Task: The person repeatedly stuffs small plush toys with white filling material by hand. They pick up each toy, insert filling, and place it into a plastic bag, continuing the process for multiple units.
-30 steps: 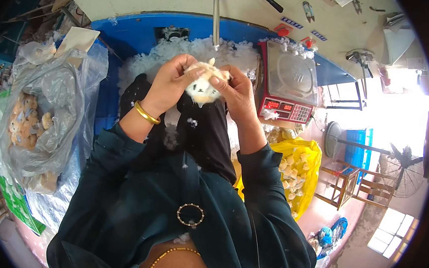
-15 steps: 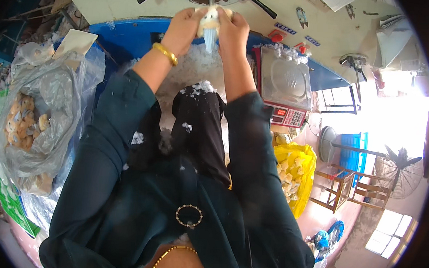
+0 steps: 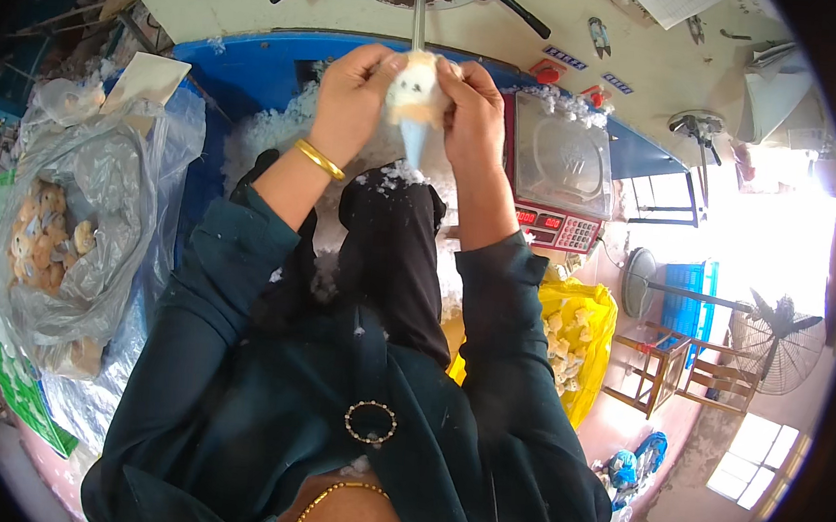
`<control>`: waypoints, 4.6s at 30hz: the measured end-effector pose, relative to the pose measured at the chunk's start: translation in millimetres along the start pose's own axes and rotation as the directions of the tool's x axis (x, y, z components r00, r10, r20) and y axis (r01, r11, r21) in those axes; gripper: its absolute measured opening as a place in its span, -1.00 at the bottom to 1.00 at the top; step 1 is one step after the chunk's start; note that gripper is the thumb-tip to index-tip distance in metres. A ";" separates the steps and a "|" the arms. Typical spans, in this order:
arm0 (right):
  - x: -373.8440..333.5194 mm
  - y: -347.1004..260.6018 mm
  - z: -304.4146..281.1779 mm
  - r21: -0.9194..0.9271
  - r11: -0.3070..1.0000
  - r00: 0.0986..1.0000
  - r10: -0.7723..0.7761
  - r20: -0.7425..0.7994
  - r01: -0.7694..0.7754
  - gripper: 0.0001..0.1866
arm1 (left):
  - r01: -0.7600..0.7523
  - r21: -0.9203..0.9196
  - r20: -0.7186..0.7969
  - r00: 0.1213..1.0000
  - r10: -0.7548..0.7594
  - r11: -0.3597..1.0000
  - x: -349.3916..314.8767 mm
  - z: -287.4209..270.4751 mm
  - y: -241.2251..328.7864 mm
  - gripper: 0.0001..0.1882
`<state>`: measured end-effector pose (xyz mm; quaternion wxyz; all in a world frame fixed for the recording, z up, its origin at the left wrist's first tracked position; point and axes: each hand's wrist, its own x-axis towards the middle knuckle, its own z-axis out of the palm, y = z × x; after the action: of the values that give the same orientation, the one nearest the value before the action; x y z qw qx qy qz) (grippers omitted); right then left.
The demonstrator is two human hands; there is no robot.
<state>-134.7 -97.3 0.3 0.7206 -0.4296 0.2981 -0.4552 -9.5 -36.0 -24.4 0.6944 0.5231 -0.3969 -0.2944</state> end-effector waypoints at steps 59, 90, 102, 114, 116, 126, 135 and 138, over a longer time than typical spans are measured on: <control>-161.1 -87.5 -281.4 -0.917 -0.389 0.883 0.393 -0.256 -0.092 -0.77 | 0.804 0.586 -0.810 0.581 -0.081 -0.096 -201.0 -532.4 8.2 -0.01; -64.2 35.3 33.0 -0.849 0.169 0.803 -0.457 0.383 0.501 -0.76 | 0.253 0.007 -0.110 0.962 -0.251 0.967 -102.9 -108.4 45.7 -0.78; -103.2 17.8 20.5 -0.680 0.104 0.638 -0.470 0.610 0.726 -0.80 | 0.387 -0.371 0.099 0.920 -0.379 0.844 -91.3 -70.7 30.0 -0.81; -71.7 1.8 -6.7 -0.501 0.847 0.979 -0.099 0.180 0.178 -0.82 | 0.015 0.315 0.270 0.957 -0.105 0.949 -58.6 -55.7 38.6 -0.77; -62.5 0.7 -10.3 -0.553 0.792 0.966 -0.203 0.157 0.256 -0.83 | -0.143 0.418 0.306 0.952 0.009 0.897 -45.8 -45.4 37.9 -0.76; 28.1 4.5 12.1 -0.208 0.975 0.997 -0.074 0.004 0.073 -0.77 | 0.063 0.318 0.219 0.966 -0.138 0.946 35.9 -20.3 20.9 -0.78; 51.4 9.3 18.1 -0.091 0.996 0.996 0.019 -0.086 -0.027 -0.84 | 0.248 0.010 0.156 0.956 -0.247 0.969 55.6 -21.6 14.6 -0.75; 73.2 13.8 25.6 -0.091 0.995 0.985 -0.062 -0.162 0.047 -0.78 | 0.181 0.140 0.176 0.963 -0.205 0.973 73.2 -9.6 8.3 -0.74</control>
<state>-78.3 -152.2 -3.2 0.6613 -0.4296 0.3644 -0.4953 36.1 -89.3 0.1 0.5880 0.5708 -0.4255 -0.3841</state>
